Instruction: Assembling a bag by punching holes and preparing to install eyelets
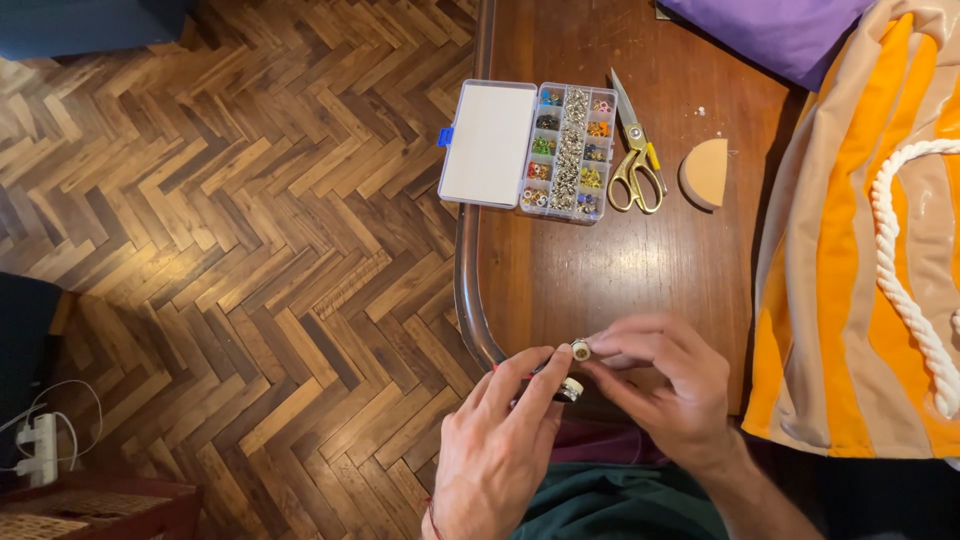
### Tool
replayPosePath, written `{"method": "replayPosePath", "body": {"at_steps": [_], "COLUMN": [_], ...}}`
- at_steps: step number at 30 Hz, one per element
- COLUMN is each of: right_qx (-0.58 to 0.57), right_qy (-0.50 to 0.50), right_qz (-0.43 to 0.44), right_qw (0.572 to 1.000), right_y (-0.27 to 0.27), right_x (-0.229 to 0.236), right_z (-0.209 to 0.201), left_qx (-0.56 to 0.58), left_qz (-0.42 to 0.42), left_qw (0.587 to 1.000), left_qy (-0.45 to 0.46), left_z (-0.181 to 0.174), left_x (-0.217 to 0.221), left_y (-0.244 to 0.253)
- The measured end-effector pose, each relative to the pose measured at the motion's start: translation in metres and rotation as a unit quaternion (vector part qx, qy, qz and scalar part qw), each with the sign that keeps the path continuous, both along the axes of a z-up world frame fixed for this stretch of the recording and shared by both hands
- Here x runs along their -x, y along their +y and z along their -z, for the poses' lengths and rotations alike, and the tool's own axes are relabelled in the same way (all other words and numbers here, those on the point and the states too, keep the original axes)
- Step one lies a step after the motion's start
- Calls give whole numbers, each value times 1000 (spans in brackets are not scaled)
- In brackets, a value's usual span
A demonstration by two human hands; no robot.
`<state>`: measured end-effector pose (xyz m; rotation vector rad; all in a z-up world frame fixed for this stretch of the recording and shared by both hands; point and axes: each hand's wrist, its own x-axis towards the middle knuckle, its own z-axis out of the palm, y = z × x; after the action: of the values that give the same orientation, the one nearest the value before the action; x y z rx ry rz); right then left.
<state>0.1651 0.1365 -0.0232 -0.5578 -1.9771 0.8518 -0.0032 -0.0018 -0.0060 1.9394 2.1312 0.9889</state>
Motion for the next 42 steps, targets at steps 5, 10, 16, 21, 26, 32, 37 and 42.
{"method": "replayPosePath", "body": {"at_steps": [5, 10, 16, 21, 26, 32, 37, 42], "right_qx": [-71, -87, -22, 33, 156, 91, 35, 3], "right_qy": [-2, 26, 10, 28, 99, 75, 36, 23], "right_qz": [70, 71, 58, 42, -7, -6, -4, -22], "right_qw": [995, 993, 998, 998, 983, 993, 999, 1000], "right_y": [-13, -18, -13, -10, -11, -4, 0, 4], "right_x": [6, 8, 4, 2, 15, 18, 17, 16], "right_z": [9, 12, 8, 18, 22, 26, 23, 21], "left_qx": [2, 8, -3, 10, 15, 16, 8, 18], "left_qz": [-14, -27, -22, -30, -18, -5, -7, -13], "left_qw": [1000, 999, 999, 999, 1000, 1000, 1000, 1000], "left_qy": [20, 29, 39, 34, -6, -26, -26, -11], "left_z": [2, 1, 1, 5, -3, -6, -4, 0], "left_x": [-4, -8, -8, -9, -4, 1, 1, -2], "left_y": [0, 1, 3, 3, 2, 2, 1, 1]}}
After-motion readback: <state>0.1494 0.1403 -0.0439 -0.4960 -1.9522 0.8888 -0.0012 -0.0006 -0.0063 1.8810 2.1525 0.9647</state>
